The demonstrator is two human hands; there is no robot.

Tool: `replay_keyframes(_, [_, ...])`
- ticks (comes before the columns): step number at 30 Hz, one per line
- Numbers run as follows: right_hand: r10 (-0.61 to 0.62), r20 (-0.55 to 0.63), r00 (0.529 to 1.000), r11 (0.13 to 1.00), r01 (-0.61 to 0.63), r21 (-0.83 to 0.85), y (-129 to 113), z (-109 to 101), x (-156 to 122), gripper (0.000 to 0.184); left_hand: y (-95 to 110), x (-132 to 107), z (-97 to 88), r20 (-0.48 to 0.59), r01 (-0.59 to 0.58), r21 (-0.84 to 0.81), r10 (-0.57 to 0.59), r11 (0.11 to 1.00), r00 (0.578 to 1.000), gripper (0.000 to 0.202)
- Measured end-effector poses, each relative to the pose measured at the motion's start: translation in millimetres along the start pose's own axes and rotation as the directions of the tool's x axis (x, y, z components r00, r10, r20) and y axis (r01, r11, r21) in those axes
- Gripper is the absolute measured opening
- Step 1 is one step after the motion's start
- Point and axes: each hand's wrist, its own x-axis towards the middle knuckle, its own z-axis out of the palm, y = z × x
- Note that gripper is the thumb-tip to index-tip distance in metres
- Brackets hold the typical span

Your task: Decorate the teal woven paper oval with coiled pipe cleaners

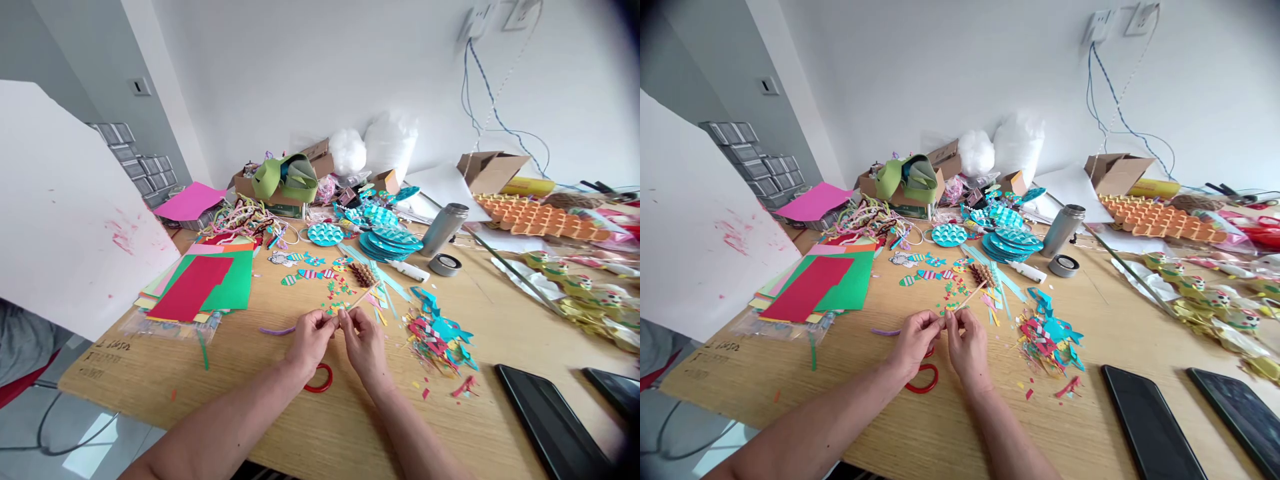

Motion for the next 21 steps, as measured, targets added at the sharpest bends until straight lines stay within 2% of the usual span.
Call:
replay_keyframes(3, [0.128,0.105,0.986,0.965,-0.148,0.215,4,-3,4,0.038,4,3,-5.6,0.13,0.146,-0.063,-0.137,0.987,0.982,0.036])
replay_keyframes(6, [0.213,0.207,0.955,0.882,-0.279,0.379,9,-7,9,0.038,11,8,-14.5,0.358,0.327,-0.134,-0.262,0.935,0.896,0.036])
replay_keyframes(9, [0.254,0.256,0.933,0.815,-0.349,0.463,13,-10,11,0.037,16,12,-22.4,0.477,0.407,-0.154,-0.293,0.901,0.829,0.036])
replay_keyframes(12, [0.279,0.256,0.926,0.771,-0.375,0.515,13,-10,12,0.036,17,13,-25.9,0.524,0.41,-0.122,-0.292,0.904,0.8,0.034])
replay_keyframes(14, [0.281,0.246,0.928,0.756,-0.372,0.538,11,-10,12,0.035,16,12,-26.2,0.529,0.405,-0.107,-0.293,0.908,0.796,0.033])
replay_keyframes(21, [0.284,0.218,0.934,0.759,-0.358,0.544,11,-12,12,0.036,14,13,-25.5,0.466,0.35,-0.068,-0.28,0.934,0.839,0.027])
